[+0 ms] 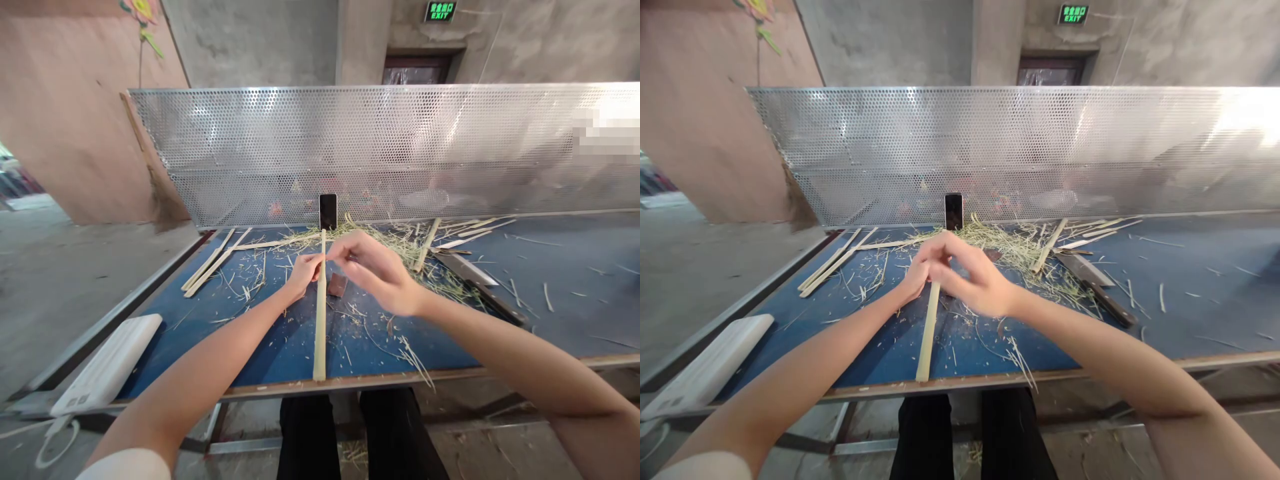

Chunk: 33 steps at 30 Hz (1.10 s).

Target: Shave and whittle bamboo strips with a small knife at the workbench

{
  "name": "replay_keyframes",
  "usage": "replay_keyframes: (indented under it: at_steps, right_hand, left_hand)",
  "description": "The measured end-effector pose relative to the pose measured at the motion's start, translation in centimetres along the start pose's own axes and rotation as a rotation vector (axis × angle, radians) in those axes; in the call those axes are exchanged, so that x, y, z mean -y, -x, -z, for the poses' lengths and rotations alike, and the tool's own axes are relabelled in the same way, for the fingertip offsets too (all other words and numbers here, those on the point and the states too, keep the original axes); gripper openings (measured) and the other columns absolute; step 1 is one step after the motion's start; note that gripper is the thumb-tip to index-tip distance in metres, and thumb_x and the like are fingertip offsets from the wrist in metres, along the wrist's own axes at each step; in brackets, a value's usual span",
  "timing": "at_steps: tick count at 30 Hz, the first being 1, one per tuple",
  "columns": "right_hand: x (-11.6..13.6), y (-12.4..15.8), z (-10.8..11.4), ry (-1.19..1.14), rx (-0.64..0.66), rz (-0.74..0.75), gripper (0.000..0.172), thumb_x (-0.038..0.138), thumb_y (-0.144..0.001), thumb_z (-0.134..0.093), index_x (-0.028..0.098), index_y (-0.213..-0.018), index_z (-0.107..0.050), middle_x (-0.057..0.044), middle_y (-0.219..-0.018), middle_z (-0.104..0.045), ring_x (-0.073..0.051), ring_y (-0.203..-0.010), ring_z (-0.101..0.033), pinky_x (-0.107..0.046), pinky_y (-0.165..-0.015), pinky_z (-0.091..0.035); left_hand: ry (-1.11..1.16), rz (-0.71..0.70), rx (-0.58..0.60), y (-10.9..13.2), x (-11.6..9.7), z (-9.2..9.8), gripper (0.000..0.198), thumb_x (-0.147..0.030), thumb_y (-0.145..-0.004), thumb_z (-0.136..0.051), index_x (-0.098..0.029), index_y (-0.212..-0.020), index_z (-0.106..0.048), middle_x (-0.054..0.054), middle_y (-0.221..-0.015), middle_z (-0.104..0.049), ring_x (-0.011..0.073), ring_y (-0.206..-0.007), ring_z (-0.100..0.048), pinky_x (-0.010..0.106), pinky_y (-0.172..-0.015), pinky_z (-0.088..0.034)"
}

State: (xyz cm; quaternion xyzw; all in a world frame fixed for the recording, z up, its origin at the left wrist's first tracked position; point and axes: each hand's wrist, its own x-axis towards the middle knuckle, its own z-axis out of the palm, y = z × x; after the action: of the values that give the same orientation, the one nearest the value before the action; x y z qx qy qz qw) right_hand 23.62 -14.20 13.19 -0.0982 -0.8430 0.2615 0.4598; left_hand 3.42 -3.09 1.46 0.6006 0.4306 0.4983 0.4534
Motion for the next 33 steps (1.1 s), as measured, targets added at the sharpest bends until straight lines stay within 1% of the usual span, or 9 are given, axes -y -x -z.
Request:
replay_keyframes:
  at_steps: [2, 4, 7, 9, 18, 24, 26, 29, 33]
  right_hand:
    - [-5.5, 0.0, 0.8, 0.245, -0.095, -0.224, 0.02, 0.034, -0.105, -0.051, 0.023, -0.116, -0.063, -0.005, -0.094, -0.063, -0.021, -0.087, -0.059, -0.037, -0.082, -0.052]
    - [-11.0, 1.3, 2.0, 0.53, -0.096, -0.407, 0.023, 0.032, -0.103, -0.051, 0.019, -0.111, -0.068, -0.009, -0.097, -0.065, -0.025, -0.095, -0.06, -0.043, -0.091, -0.05]
    - [-16.9, 4.1, 3.8, 0.89, 0.073, -0.512, 0.029, 0.033, -0.102, -0.053, 0.018, -0.116, -0.074, -0.017, -0.122, -0.063, -0.036, -0.124, -0.052, -0.055, -0.11, -0.039]
    - [-18.7, 5.4, 4.6, 0.958, 0.155, -0.536, 0.03, 0.034, -0.104, -0.053, 0.02, -0.112, -0.078, -0.016, -0.12, -0.062, -0.036, -0.123, -0.051, -0.056, -0.11, -0.037]
    - [-19.6, 5.7, 3.7, 0.963, 0.135, -0.575, 0.021, 0.029, -0.1, -0.055, 0.019, -0.093, -0.073, -0.014, -0.115, -0.062, -0.033, -0.119, -0.052, -0.053, -0.107, -0.039]
    - [-18.1, 5.3, 3.9, 0.92, -0.119, -0.487, 0.022, 0.031, -0.099, -0.056, 0.021, -0.09, -0.074, -0.014, -0.106, -0.066, -0.032, -0.11, -0.058, -0.052, -0.103, -0.041]
    - [-17.7, 5.0, 4.1, 0.829, -0.163, -0.503, 0.021, 0.031, -0.099, -0.057, 0.021, -0.087, -0.072, -0.01, -0.091, -0.068, -0.027, -0.092, -0.062, -0.047, -0.094, -0.045]
    - [-17.2, 4.9, 4.2, 0.626, -0.235, -0.633, 0.02, 0.038, -0.096, -0.064, 0.021, -0.086, -0.069, -0.003, -0.067, -0.062, -0.02, -0.063, -0.054, -0.037, -0.069, -0.044]
    - [-16.6, 4.7, 4.0, 0.139, -0.309, -0.701, 0.034, 0.052, -0.094, -0.069, 0.02, -0.084, -0.065, 0.0, -0.06, -0.058, -0.014, -0.054, -0.046, -0.031, -0.056, -0.035]
  left_hand:
    - [0.029, -0.01, -0.005, 0.1, -0.2, 0.0, 0.035, -0.04, -0.095, -0.063, -0.011, -0.093, -0.082, -0.004, -0.048, -0.045, 0.0086, -0.043, -0.036, 0.025, -0.046, -0.027]
    - [0.051, -0.006, 0.002, 0.3, -0.5, 0.1, 0.034, -0.04, -0.092, -0.065, -0.012, -0.094, -0.083, -0.005, -0.05, -0.044, 0.0082, -0.043, -0.036, 0.025, -0.045, -0.026]
    - [0.075, 0.018, 0.019, 0.4, -0.7, 0.0, 0.034, -0.041, -0.09, -0.067, -0.012, -0.095, -0.084, -0.005, -0.052, -0.044, 0.0081, -0.043, -0.036, 0.024, -0.045, -0.025]
    - [0.097, 0.036, 0.025, 0.4, -0.7, -0.1, 0.034, -0.042, -0.09, -0.067, -0.013, -0.095, -0.084, -0.004, -0.052, -0.043, 0.0082, -0.043, -0.035, 0.025, -0.044, -0.024]
    - [0.109, 0.05, 0.037, 0.1, -0.5, -0.1, 0.031, -0.041, -0.09, -0.066, -0.014, -0.085, -0.081, -0.001, -0.058, -0.048, 0.008, -0.045, -0.038, 0.024, -0.042, -0.023]
    - [0.096, 0.062, 0.048, 0.2, -0.7, -0.2, 0.034, -0.046, -0.089, -0.068, -0.014, -0.084, -0.079, 0.0, -0.062, -0.054, 0.009, -0.046, -0.042, 0.024, -0.042, -0.026]
    - [0.089, 0.068, 0.056, 0.2, -0.6, -0.2, 0.035, -0.047, -0.09, -0.067, -0.014, -0.086, -0.08, 0.0, -0.06, -0.053, 0.0093, -0.045, -0.042, 0.025, -0.043, -0.027]
    - [0.078, 0.073, 0.061, 0.1, -0.5, -0.2, 0.034, -0.046, -0.09, -0.067, -0.015, -0.086, -0.08, -0.001, -0.059, -0.052, 0.0093, -0.045, -0.041, 0.025, -0.043, -0.027]
    - [0.074, 0.069, 0.064, 0.0, -0.4, -0.2, 0.031, -0.042, -0.091, -0.066, -0.015, -0.085, -0.081, -0.001, -0.057, -0.049, 0.0096, -0.045, -0.04, 0.026, -0.043, -0.027]
